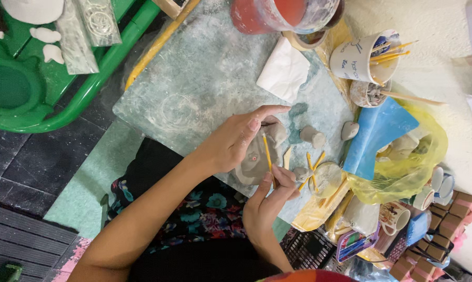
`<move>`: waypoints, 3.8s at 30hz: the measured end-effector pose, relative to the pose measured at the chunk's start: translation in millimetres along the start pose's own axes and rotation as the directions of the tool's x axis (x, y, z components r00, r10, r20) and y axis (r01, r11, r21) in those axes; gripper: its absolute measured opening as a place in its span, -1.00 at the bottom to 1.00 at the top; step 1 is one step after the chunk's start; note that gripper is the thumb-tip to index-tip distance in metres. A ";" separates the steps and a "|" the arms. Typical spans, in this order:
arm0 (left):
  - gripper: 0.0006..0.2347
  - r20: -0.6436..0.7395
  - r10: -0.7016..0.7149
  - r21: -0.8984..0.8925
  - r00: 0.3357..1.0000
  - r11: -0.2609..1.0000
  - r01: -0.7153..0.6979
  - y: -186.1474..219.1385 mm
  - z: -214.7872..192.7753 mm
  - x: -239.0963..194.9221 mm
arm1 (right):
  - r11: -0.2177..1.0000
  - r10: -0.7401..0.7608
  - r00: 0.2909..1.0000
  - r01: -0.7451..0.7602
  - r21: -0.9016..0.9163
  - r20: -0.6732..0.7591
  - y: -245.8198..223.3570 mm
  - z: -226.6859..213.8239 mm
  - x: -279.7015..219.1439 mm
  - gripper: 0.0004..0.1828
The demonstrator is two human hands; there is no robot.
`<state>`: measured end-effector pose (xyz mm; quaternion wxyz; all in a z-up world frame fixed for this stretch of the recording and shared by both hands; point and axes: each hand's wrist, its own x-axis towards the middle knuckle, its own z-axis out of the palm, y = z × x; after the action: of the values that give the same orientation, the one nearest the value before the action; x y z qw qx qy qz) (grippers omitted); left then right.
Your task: The person shapes a piece of clay by hand, smoothing the edges and pinching a handle into a small bowl shape. They use a wooden tool to refine the surface and a thin brush to apply a liquid to the clay.
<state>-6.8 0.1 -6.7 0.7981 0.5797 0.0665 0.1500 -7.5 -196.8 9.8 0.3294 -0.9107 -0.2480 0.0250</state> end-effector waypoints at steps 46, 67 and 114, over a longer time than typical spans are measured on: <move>-0.33 0.002 0.073 0.087 0.997 0.994 -0.073 -6.7 0.7 3.2 | 0.916 -0.182 0.981 0.195 -0.351 0.070 -16.5 -14.9 19.7 -0.80; -0.30 0.007 0.006 0.007 1.000 1.000 -0.006 -0.3 0.7 3.2 | 0.910 -0.198 0.976 0.216 -0.355 0.087 -16.6 -14.4 14.5 -0.69; -0.61 -0.158 -0.127 0.554 0.979 0.809 0.195 26.6 30.1 18.1 | 0.992 -0.119 0.992 0.117 0.050 0.031 29.8 -59.0 40.6 -0.59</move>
<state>14.4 -13.9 29.2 0.5947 0.7732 0.2020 0.0879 53.4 -232.1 42.5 0.3478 -0.8857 -0.3062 0.0268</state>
